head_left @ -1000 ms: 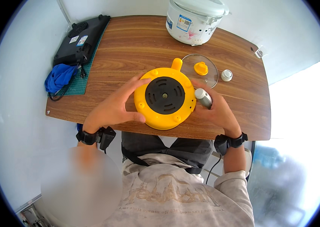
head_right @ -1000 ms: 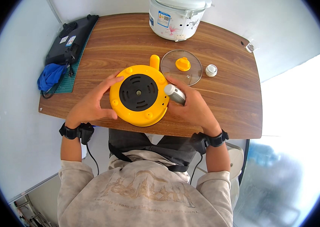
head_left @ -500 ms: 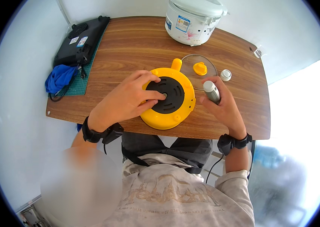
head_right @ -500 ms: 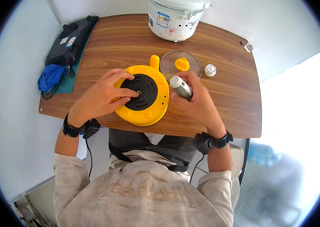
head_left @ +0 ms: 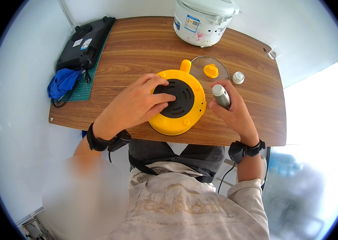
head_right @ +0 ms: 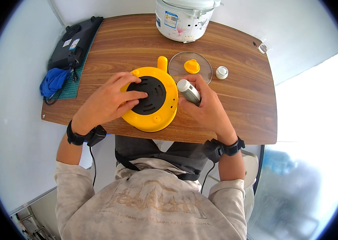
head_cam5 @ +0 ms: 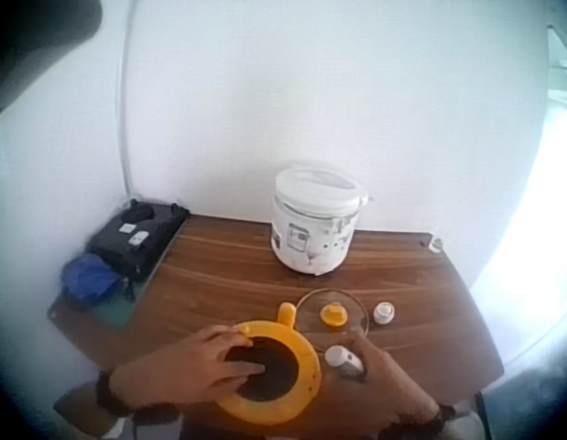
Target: The person disassembles a yellow kettle by removing screws and a base cover, then reassembles it by placing the cover back and tightening the screws with a screwdriver.
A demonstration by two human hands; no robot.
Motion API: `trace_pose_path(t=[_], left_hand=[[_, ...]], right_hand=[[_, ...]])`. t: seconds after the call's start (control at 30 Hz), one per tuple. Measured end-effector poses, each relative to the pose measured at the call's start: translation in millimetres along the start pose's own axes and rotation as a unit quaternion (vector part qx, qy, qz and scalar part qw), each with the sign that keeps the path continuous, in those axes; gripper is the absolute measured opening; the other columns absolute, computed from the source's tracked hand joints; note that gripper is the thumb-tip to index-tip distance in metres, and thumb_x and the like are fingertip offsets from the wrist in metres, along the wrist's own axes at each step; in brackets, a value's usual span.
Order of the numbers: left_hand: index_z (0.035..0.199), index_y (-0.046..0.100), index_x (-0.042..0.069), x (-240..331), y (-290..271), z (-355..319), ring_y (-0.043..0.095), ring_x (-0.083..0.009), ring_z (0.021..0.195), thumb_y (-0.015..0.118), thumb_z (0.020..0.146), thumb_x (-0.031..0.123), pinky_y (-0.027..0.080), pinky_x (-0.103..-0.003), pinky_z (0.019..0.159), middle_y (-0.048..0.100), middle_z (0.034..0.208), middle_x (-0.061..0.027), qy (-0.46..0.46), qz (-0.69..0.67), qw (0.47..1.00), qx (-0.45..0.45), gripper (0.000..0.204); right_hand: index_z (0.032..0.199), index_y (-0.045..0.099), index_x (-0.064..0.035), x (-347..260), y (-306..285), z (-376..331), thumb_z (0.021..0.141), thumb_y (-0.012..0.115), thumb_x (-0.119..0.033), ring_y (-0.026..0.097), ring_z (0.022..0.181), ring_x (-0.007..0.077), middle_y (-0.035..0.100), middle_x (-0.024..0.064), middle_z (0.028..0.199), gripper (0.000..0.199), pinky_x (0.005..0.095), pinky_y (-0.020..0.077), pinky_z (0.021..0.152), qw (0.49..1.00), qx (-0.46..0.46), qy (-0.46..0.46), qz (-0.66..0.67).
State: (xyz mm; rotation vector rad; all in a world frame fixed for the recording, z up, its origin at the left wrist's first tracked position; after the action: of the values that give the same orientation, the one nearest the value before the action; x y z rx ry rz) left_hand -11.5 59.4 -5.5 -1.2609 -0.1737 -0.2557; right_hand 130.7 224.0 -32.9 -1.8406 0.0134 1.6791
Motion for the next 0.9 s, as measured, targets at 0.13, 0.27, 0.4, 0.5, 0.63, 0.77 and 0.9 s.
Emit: trace_pose_path(t=[0.13,0.27,0.4,0.5,0.63,0.77,0.9], left_hand=[[0.111,0.077,0.016,2,-3,7,0.057,-0.0283,0.118,0.075,0.087,0.014,0.052,-0.037,0.098,0.064,0.121,-0.0091,0.014,0.035,0.999,-0.017,0.024],[0.111,0.077,0.016,0,0,9,0.058,-0.0265,0.115,0.076,0.086,0.015,0.053,-0.035,0.097,0.064,0.121,-0.0090,0.027,0.070,0.997,-0.035,0.025],[0.113,0.076,0.017,6,-1,11,0.058,-0.0264,0.114,0.076,0.086,0.015,0.053,-0.035,0.096,0.063,0.121,-0.0085,0.034,0.069,0.997,-0.022,0.027],[0.114,0.076,0.018,4,0,10,0.057,-0.0263,0.113,0.075,0.087,0.016,0.053,-0.035,0.095,0.063,0.122,-0.0073,0.031,0.063,0.997,-0.016,0.027],[0.114,0.076,0.021,-3,1,9,0.056,-0.0258,0.110,0.075,0.088,0.019,0.053,-0.034,0.093,0.062,0.123,-0.0035,0.006,0.037,0.999,-0.026,0.027],[0.115,0.076,0.023,-7,1,9,0.055,-0.0249,0.107,0.075,0.088,0.022,0.053,-0.034,0.092,0.061,0.123,-0.0001,-0.005,0.027,0.999,-0.028,0.027],[0.117,0.074,0.020,-9,1,9,0.055,-0.0247,0.107,0.075,0.088,0.022,0.053,-0.035,0.091,0.062,0.121,0.0001,-0.018,0.024,0.999,-0.025,0.029]], right_hand=[[0.125,0.053,-0.0069,1,1,-2,0.090,0.071,-0.013,0.064,0.093,0.0217,0.066,0.0112,0.105,0.040,0.0345,0.0505,0.088,1.000,-0.001,-0.015,0.003],[0.124,0.053,-0.0066,-2,3,-3,0.090,0.071,-0.014,0.063,0.091,0.0208,0.066,0.0107,0.103,0.039,0.0338,0.0503,0.087,1.000,-0.002,-0.008,-0.003],[0.124,0.053,-0.0062,-3,3,-4,0.090,0.070,-0.015,0.061,0.089,0.0201,0.065,0.0102,0.102,0.039,0.0326,0.0499,0.086,1.000,0.003,-0.024,-0.007],[0.125,0.054,-0.0050,-8,3,-5,0.091,0.070,-0.015,0.060,0.089,0.0178,0.063,0.0086,0.101,0.039,0.0319,0.0493,0.085,1.000,-0.014,0.008,-0.007],[0.126,0.054,-0.0027,-17,-4,-9,0.092,0.070,-0.016,0.058,0.092,0.0141,0.062,0.0059,0.101,0.040,0.0297,0.0488,0.081,0.988,-0.003,0.000,0.153],[0.122,0.059,-0.0012,-66,-24,-12,0.093,0.073,-0.019,0.059,0.093,0.0118,0.061,0.0040,0.102,0.038,0.0282,0.0497,0.078,0.983,0.043,-0.101,0.146],[0.115,0.063,-0.0017,-123,-37,-17,0.091,0.077,-0.019,0.063,0.091,0.0122,0.065,0.0046,0.099,0.033,0.0273,0.0531,0.080,0.969,0.105,-0.204,-0.089]])
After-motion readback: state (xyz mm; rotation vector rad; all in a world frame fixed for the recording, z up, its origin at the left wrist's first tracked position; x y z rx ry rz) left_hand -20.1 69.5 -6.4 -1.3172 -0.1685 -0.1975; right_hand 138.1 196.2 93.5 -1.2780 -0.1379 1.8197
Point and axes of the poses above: each hand's wrist, its own z-axis towards the middle knuckle, its own y-axis out of the palm, x = y × z, the point moved 8 cm from there along z, towards the middle knuckle
